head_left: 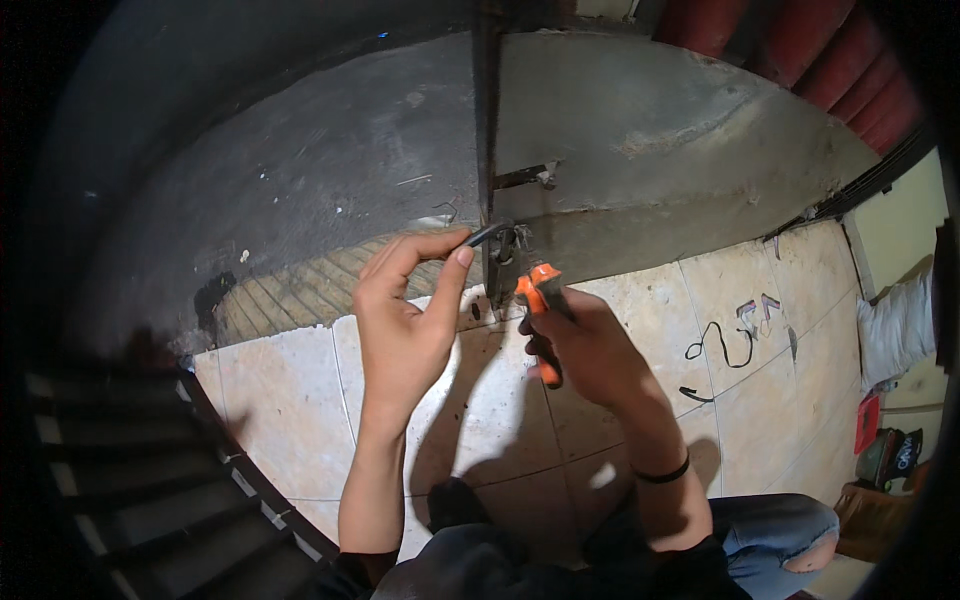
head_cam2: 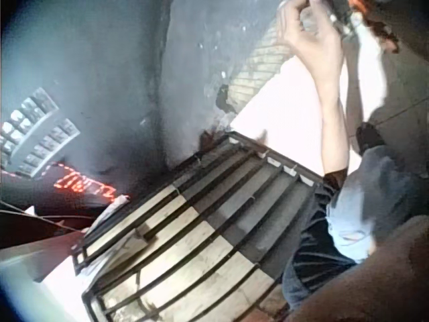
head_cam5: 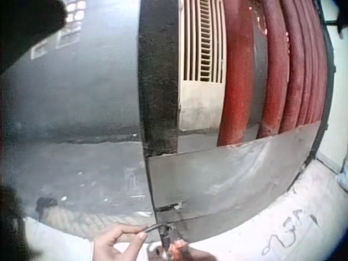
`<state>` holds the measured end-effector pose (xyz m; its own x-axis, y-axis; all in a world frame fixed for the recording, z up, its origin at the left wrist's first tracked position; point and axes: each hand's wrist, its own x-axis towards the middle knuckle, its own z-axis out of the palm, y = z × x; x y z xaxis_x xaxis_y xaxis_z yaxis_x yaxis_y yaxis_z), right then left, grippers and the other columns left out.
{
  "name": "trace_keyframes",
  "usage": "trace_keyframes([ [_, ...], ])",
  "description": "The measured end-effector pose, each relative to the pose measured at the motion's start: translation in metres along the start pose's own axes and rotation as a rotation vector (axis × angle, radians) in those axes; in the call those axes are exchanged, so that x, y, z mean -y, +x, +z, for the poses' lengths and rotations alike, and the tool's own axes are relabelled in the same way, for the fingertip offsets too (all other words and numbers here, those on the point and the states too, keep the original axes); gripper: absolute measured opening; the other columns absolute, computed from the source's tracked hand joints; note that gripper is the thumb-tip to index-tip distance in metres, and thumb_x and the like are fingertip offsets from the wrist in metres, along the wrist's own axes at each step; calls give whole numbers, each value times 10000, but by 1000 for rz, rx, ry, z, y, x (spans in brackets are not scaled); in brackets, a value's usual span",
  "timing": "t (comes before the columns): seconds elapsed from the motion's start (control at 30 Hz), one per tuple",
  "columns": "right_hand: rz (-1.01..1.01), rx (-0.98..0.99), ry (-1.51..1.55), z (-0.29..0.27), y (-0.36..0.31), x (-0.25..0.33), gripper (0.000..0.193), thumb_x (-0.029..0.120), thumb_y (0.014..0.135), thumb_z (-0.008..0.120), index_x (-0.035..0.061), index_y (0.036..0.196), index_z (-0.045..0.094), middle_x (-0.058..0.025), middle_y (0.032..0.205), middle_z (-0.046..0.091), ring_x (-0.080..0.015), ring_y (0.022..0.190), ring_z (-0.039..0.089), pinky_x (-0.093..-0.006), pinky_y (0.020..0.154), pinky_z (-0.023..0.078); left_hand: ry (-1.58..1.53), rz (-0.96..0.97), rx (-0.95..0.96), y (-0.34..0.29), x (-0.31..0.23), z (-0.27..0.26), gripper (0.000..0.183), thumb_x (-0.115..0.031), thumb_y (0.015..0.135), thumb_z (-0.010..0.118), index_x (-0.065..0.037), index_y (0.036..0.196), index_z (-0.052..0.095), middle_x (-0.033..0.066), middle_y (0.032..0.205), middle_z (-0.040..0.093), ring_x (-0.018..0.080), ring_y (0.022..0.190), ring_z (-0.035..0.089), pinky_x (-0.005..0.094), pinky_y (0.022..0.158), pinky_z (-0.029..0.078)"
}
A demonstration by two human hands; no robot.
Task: The person uses pliers to twist and cut wire to secure a metal plate to the bottom of a black security gate. They work while crouching, handling several pieces of wire to reinforce the gate's structure.
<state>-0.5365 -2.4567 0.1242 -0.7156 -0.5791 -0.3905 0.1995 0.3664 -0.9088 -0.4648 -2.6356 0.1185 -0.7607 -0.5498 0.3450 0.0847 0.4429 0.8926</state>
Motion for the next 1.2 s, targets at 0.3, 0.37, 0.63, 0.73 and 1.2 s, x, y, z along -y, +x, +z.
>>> trace_keyframes([
  [0.3,337,61,101,-7,-4,60,192,201,959,503,38,982,603,-31,810,572,-143,732,547,-335,590,457,54,43,-5,-8,-9,0,144,-130,923,754,-5,992,772,119,964,756,202,947,671,333,907,464],
  [0.37,390,83,89,-5,-1,79,184,204,965,491,49,961,591,-29,814,573,-146,732,546,-341,597,457,29,37,4,-5,-8,-5,133,-146,927,741,-26,979,768,92,946,770,210,920,694,405,1027,384],
  [0.63,323,41,129,12,-3,61,320,311,1024,533,63,823,559,-28,720,512,-136,597,473,-346,483,358,2,71,24,-1,-10,-1,132,-120,926,753,7,962,751,112,982,765,192,959,677,333,911,477],
  [0.73,331,13,92,8,4,39,469,429,1007,622,63,724,548,-21,633,466,-145,544,443,-371,486,356,-75,-3,57,-3,4,3,147,-131,940,749,11,979,742,99,1002,767,161,986,670,323,933,480],
  [1.2,-471,-529,-650,23,26,-58,291,218,916,727,-16,1002,577,-226,774,669,-424,746,692,-500,710,561,49,53,61,1,2,2,162,-142,956,728,16,989,742,90,991,765,158,990,663,341,968,469],
])
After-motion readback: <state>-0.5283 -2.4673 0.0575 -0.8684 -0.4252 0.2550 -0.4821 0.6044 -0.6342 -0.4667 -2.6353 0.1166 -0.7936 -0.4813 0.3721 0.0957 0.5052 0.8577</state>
